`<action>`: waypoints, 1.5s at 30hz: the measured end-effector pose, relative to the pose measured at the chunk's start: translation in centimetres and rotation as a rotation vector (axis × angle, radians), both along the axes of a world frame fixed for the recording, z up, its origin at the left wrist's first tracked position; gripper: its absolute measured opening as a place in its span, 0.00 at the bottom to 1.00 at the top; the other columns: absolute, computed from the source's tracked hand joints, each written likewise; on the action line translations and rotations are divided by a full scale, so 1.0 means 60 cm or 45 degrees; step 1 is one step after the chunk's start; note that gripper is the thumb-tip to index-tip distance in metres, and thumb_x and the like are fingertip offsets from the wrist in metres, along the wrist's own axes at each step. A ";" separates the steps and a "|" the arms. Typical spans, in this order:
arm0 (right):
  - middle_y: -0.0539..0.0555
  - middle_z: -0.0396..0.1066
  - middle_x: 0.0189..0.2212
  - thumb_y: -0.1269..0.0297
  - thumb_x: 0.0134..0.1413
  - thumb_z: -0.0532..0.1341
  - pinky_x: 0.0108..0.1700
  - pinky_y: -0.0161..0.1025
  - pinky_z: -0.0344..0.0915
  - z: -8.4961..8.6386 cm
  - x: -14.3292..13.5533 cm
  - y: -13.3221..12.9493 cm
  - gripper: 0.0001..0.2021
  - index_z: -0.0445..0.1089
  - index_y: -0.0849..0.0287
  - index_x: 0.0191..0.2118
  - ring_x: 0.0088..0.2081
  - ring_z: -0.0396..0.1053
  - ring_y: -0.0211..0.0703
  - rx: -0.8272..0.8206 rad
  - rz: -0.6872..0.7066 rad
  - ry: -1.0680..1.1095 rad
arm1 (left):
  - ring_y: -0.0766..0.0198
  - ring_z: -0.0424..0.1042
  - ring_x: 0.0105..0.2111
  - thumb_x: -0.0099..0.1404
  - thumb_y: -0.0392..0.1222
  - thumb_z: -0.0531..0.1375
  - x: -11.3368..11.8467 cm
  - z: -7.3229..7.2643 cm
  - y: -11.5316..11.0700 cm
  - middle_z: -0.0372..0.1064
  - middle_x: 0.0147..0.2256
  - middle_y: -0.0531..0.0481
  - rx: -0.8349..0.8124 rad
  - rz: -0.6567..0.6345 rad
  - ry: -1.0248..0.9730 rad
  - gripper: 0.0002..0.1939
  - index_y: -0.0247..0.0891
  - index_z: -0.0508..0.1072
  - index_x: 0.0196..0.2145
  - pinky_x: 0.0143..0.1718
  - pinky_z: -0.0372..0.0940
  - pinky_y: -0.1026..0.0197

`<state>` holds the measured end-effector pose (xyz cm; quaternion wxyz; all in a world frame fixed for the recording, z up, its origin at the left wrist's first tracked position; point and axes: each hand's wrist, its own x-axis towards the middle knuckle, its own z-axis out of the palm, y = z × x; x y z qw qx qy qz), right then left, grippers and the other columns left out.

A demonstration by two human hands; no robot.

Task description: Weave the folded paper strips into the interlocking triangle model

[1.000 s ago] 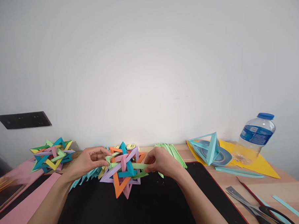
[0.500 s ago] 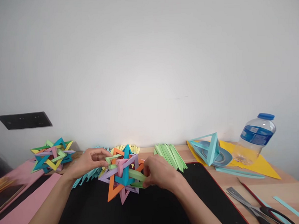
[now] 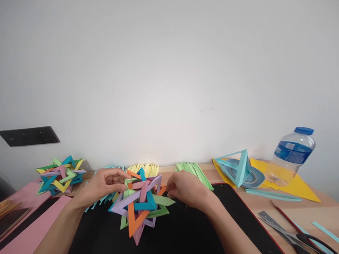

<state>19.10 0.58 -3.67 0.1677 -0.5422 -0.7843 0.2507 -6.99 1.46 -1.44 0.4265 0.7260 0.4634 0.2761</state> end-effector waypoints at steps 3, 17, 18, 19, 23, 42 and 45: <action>0.53 0.75 0.30 0.69 0.53 0.58 0.34 0.37 0.64 0.012 -0.010 -0.022 0.09 0.76 0.55 0.28 0.32 0.71 0.44 0.375 -0.180 0.183 | 0.66 0.68 0.25 0.56 0.43 0.64 0.016 0.000 -0.013 0.71 0.25 0.53 0.002 -0.039 -0.008 0.09 0.40 0.76 0.36 0.27 0.63 0.65; 0.54 0.66 0.36 0.75 0.45 0.64 0.41 0.41 0.64 -0.024 -0.081 -0.036 0.07 0.74 0.55 0.24 0.43 0.63 0.47 0.292 0.077 0.462 | 0.63 0.69 0.29 0.55 0.38 0.61 0.059 -0.006 -0.042 0.71 0.31 0.50 0.024 -0.007 -0.011 0.08 0.38 0.75 0.35 0.30 0.64 0.63; 0.54 0.66 0.36 0.76 0.45 0.64 0.40 0.41 0.64 -0.025 -0.082 -0.036 0.08 0.74 0.56 0.23 0.43 0.63 0.47 0.294 0.066 0.459 | 0.63 0.69 0.29 0.55 0.38 0.61 0.060 -0.005 -0.043 0.71 0.30 0.51 0.019 -0.009 -0.006 0.08 0.38 0.75 0.35 0.30 0.64 0.63; 0.54 0.66 0.35 0.76 0.45 0.64 0.39 0.41 0.64 -0.026 -0.083 -0.036 0.08 0.73 0.57 0.22 0.42 0.63 0.47 0.302 0.060 0.454 | 0.64 0.68 0.28 0.55 0.37 0.61 0.061 -0.004 -0.043 0.71 0.30 0.51 0.019 -0.009 0.002 0.08 0.38 0.75 0.34 0.30 0.64 0.64; 0.54 0.65 0.35 0.77 0.48 0.61 0.37 0.40 0.64 -0.026 -0.088 -0.038 0.09 0.71 0.58 0.23 0.40 0.63 0.46 0.381 0.085 0.422 | 0.65 0.67 0.26 0.55 0.38 0.61 0.062 0.000 -0.045 0.71 0.31 0.51 0.040 -0.006 0.036 0.08 0.38 0.75 0.34 0.28 0.63 0.64; 0.51 0.62 0.33 0.74 0.52 0.55 0.32 0.33 0.63 -0.016 -0.067 -0.025 0.07 0.65 0.58 0.26 0.34 0.65 0.38 0.138 0.149 0.626 | 0.65 0.65 0.26 0.59 0.41 0.57 0.065 -0.005 -0.049 0.67 0.25 0.54 0.215 0.034 0.089 0.07 0.40 0.72 0.36 0.27 0.61 0.65; 0.51 0.63 0.33 0.74 0.52 0.55 0.33 0.33 0.63 -0.015 -0.066 -0.023 0.07 0.65 0.58 0.26 0.33 0.65 0.38 0.130 0.144 0.637 | 0.65 0.65 0.26 0.59 0.40 0.58 0.065 -0.005 -0.048 0.67 0.25 0.54 0.212 0.040 0.067 0.06 0.40 0.72 0.35 0.28 0.61 0.65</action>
